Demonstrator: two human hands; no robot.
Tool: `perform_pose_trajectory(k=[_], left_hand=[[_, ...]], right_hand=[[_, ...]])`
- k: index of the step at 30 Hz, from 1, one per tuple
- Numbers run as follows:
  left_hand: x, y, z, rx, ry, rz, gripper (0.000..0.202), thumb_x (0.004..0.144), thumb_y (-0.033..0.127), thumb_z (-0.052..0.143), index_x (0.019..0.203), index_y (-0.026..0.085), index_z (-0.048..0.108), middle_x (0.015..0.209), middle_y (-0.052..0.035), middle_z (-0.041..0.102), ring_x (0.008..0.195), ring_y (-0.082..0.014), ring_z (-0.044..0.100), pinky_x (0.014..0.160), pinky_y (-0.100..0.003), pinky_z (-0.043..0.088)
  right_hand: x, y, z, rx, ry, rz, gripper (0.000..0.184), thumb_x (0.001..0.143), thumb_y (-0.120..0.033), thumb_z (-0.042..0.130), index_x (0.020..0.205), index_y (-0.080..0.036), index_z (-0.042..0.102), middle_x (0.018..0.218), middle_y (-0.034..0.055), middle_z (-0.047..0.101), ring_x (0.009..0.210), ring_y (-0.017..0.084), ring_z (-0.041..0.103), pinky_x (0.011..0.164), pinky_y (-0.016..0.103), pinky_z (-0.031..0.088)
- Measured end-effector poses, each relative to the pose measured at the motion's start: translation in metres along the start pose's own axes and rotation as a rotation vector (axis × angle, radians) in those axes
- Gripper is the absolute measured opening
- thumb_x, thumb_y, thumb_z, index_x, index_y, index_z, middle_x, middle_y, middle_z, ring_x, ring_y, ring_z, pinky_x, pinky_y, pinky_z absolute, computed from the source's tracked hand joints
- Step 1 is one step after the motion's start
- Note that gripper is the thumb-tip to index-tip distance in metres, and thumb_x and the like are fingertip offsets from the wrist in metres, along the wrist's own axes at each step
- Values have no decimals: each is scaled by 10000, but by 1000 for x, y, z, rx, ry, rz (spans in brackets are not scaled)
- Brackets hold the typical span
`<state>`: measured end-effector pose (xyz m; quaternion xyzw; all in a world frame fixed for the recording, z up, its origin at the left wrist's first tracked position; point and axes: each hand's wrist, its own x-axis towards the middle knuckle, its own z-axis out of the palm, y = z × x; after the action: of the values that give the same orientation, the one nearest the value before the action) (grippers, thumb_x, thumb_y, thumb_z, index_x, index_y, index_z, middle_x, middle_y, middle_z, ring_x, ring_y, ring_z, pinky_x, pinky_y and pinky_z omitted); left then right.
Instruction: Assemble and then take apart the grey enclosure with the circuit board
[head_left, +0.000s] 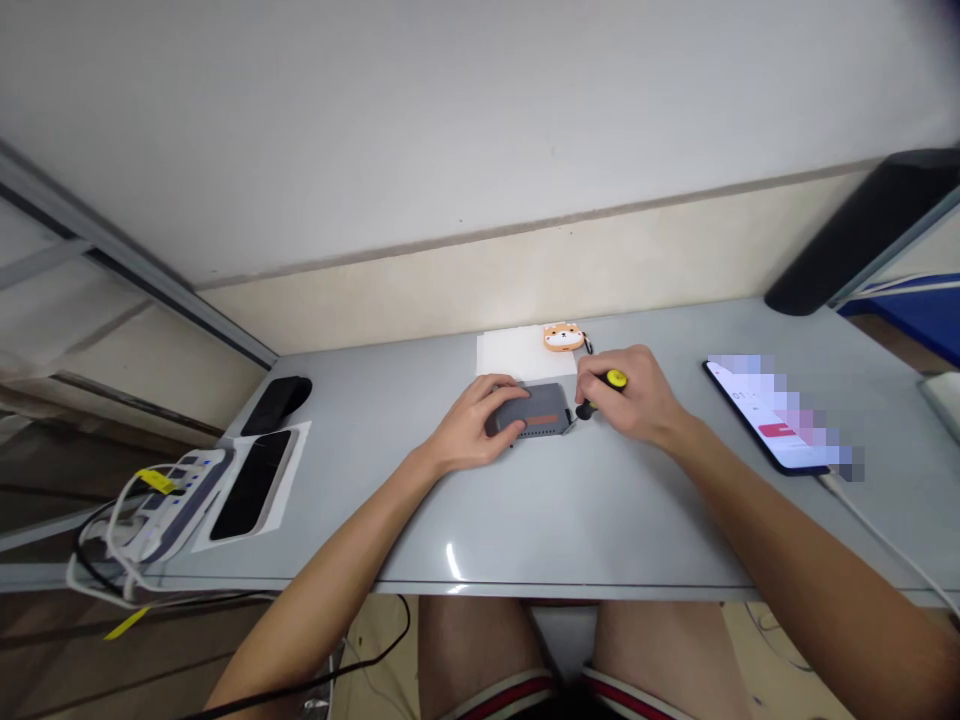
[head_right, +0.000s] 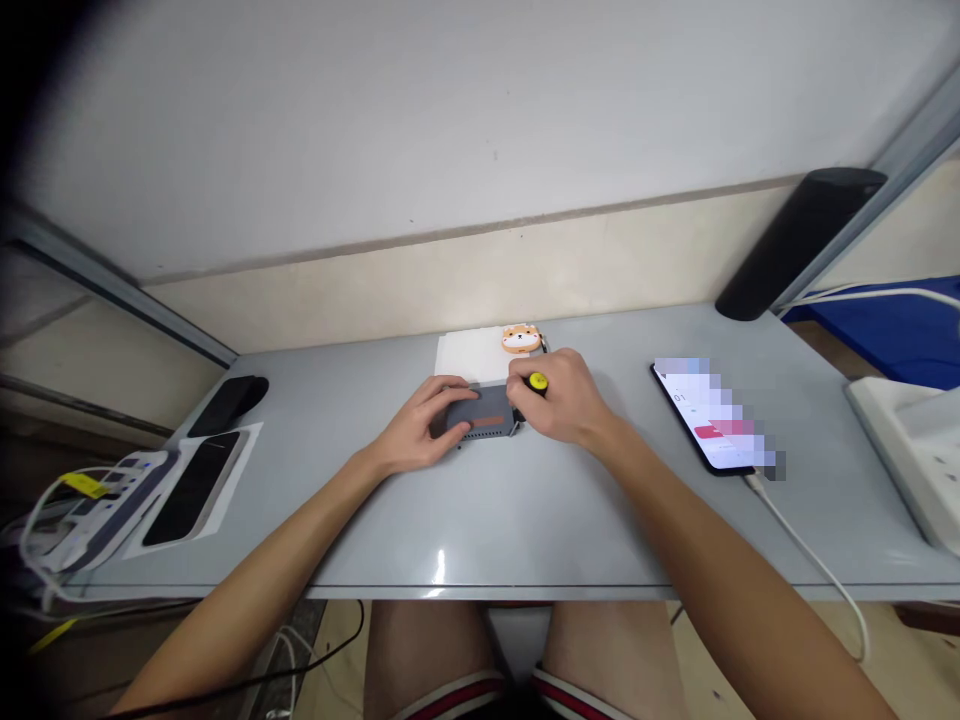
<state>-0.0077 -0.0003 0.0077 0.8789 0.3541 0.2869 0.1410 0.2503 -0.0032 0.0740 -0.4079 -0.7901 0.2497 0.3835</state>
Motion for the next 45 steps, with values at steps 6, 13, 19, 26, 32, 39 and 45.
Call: perform_pose_trajectory(k=[6, 13, 19, 26, 32, 39, 45], left_hand=[[-1, -2, 2, 24, -79, 32, 519, 907, 371, 777, 1397, 289, 625, 1459, -142, 589, 1325, -339, 608, 1123, -541, 526], [-2, -5, 5, 37, -35, 61, 459, 944, 381, 742, 1381, 280, 644, 1451, -146, 604, 1319, -341, 615, 1108, -547, 533], [-3, -5, 6, 43, -48, 21, 456, 960, 398, 720, 1395, 293, 630, 1482, -135, 590, 1335, -344, 601, 1124, -557, 519], [-2, -1, 2, 15, -86, 16, 462, 969, 350, 660, 1418, 256, 603, 1513, -150, 565, 1382, -339, 567, 1169, -530, 488], [-2, 0, -7, 5, -163, 20, 560, 905, 176, 539, 1458, 256, 573, 1580, -131, 508, 1449, -337, 499, 1202, -551, 438], [-1, -1, -8, -4, -159, 8, 645, 834, 91, 451, 1454, 220, 574, 1581, -141, 498, 1454, -330, 483, 1207, -560, 417], [0, -5, -8, 14, -132, 9, 614, 847, 96, 430, 1433, 190, 588, 1544, -164, 508, 1425, -328, 507, 1191, -548, 439]], right_hand=[[-1, 1, 0, -28, 18, -37, 250, 777, -215, 481, 529, -222, 513, 503, -5, 575, 492, 130, 464, 539, 287, 341], [-4, 6, 3, -60, 31, -29, 262, 804, -186, 507, 550, -217, 560, 544, 0, 571, 534, 137, 487, 578, 297, 346], [-3, 5, 1, -70, 25, -42, 254, 790, -202, 493, 540, -219, 538, 521, -2, 552, 513, 136, 478, 546, 294, 335], [-2, 2, 2, -30, 46, -51, 259, 788, -208, 470, 534, -217, 521, 521, 3, 584, 495, 130, 483, 524, 292, 328], [-1, -2, 2, -7, 88, -87, 253, 764, -201, 467, 521, -218, 538, 503, -7, 607, 473, 124, 488, 507, 285, 332], [-2, -1, 5, 15, 120, -119, 271, 770, -186, 465, 511, -218, 540, 500, -4, 613, 471, 125, 492, 500, 283, 334], [-3, 1, 6, 12, 75, -71, 275, 780, -208, 492, 509, -218, 539, 506, 0, 595, 482, 128, 493, 520, 290, 345]])
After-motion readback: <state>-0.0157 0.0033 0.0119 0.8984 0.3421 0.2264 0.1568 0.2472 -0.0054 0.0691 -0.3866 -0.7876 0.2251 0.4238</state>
